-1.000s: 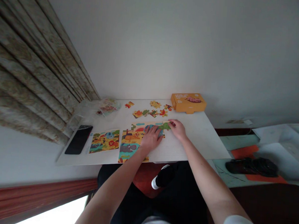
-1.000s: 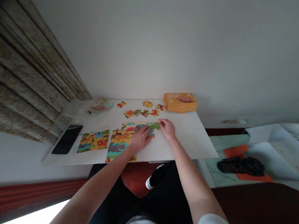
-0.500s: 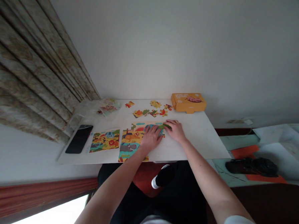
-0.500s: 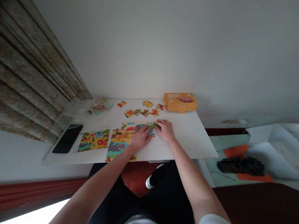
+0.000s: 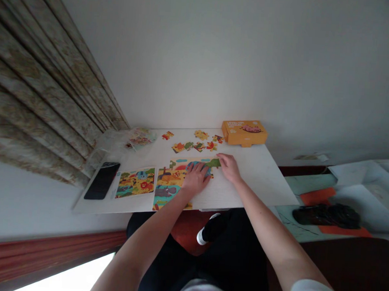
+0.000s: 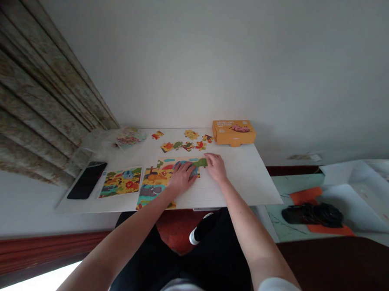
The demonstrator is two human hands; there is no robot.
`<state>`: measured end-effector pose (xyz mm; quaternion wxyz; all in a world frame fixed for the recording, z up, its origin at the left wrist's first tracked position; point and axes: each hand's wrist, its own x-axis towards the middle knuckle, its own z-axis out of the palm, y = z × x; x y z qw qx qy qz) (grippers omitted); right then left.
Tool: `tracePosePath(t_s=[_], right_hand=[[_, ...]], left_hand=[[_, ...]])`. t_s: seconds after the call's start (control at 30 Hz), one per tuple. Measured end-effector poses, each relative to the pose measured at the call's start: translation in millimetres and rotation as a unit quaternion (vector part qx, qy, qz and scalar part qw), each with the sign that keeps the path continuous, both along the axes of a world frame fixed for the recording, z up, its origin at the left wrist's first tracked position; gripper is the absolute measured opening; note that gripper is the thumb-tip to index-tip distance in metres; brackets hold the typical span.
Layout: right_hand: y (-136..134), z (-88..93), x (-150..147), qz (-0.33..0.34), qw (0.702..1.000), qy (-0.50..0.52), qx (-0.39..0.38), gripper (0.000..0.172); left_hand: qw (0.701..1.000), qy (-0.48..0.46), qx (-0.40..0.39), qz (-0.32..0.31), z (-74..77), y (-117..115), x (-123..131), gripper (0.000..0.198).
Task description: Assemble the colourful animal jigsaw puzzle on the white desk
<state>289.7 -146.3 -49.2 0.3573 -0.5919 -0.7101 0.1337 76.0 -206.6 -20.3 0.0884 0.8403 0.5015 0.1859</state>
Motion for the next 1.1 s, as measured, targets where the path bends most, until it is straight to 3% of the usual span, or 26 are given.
tracePosePath(t_s=[0.1, 0.17, 0.4, 0.77, 0.97, 1.1], right_hand=[[5.5, -5.2, 6.4, -0.084, 0.995, 0.054, 0.016, 0.038], [6.2, -6.6, 7.8, -0.103, 0.993, 0.054, 0.013, 0.034], [0.0, -1.0, 1.9, -0.040, 0.999, -0.035, 0.005, 0.028], [0.4, -2.0, 1.5, -0.050, 0.997, -0.060, -0.007, 0.032], [0.9, -3.9, 1.8, -0.053, 0.998, -0.028, 0.014, 0.031], [2.2, -5.4, 3.2, -0.070, 0.997, 0.013, 0.031, 0.027]], left_hand=[[1.000, 0.020, -0.007, 0.001, 3.0, 5.2, 1.8, 0.039], [0.999, 0.034, -0.008, 0.000, 4.8, 10.0, 4.5, 0.041], [0.998, 0.042, -0.036, -0.032, -1.0, 20.9, 15.3, 0.049], [0.994, 0.098, -0.030, -0.027, -1.1, 18.5, 15.8, 0.052], [0.994, 0.081, -0.059, -0.033, 6.8, 23.0, 12.0, 0.051], [0.997, 0.051, -0.033, 0.044, 17.4, 48.5, -15.8, 0.047]])
